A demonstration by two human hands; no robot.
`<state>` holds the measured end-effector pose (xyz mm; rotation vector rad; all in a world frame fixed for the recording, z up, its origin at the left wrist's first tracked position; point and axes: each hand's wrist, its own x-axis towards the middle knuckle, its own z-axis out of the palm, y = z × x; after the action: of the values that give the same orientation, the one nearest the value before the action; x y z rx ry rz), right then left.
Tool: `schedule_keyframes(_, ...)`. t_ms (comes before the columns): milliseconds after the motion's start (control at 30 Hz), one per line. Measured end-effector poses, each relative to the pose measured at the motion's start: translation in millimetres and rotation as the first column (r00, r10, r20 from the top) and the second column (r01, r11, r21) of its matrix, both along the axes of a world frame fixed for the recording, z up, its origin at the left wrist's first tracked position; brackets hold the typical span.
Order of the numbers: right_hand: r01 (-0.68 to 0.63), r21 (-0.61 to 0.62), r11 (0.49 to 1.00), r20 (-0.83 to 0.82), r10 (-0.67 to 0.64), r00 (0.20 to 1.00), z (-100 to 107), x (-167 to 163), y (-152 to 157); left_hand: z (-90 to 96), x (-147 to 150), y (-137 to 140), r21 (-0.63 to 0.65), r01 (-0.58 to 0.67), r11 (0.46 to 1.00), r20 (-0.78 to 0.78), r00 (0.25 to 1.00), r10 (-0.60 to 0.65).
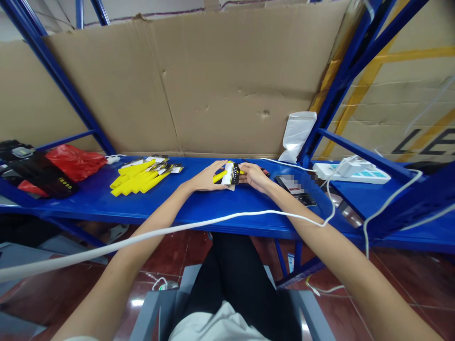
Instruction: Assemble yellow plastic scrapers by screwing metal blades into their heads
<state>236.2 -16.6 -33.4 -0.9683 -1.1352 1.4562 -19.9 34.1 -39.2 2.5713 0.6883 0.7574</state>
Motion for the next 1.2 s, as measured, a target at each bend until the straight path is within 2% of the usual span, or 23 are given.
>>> schedule_keyframes(133,-0.030,0.001,1.000,-0.025,0.030,0.999,2,-1,-2,0.2,-1,0,-0.001,-0.028,1.000,-0.034,0.999,0.027)
schedule_keyframes(400,-0.058,-0.023,0.998,-0.023,0.057,0.998,-1,-3,-3,3.1,-1,-3,0.053,-0.022,0.998,-0.008,1.000,0.023)
schedule_keyframes(533,-0.033,-0.031,0.999,-0.024,0.033,0.999,-1,-6,-4,6.7,-1,-8,0.058,-0.112,0.992,-0.037,0.993,0.114)
schedule_keyframes(633,0.033,-0.026,0.999,-0.035,-0.034,0.999,-1,-8,-2,10.7,-1,-12,0.064,-0.205,0.977,-0.079,0.975,0.210)
schedule_keyframes(833,0.233,-0.003,0.973,-0.082,-0.232,0.969,4,0,4,17.3,-5,-11,0.104,-0.295,0.950,-0.072,0.950,0.303)
schedule_keyframes(1067,0.429,0.046,0.902,-0.148,-0.418,0.896,11,16,7,15.3,-11,0,0.130,-0.415,0.900,0.047,0.910,0.413)
schedule_keyframes(1200,0.534,0.064,0.843,-0.194,-0.515,0.835,11,26,13,12.4,-15,4,0.081,-0.469,0.879,0.113,0.881,0.459)
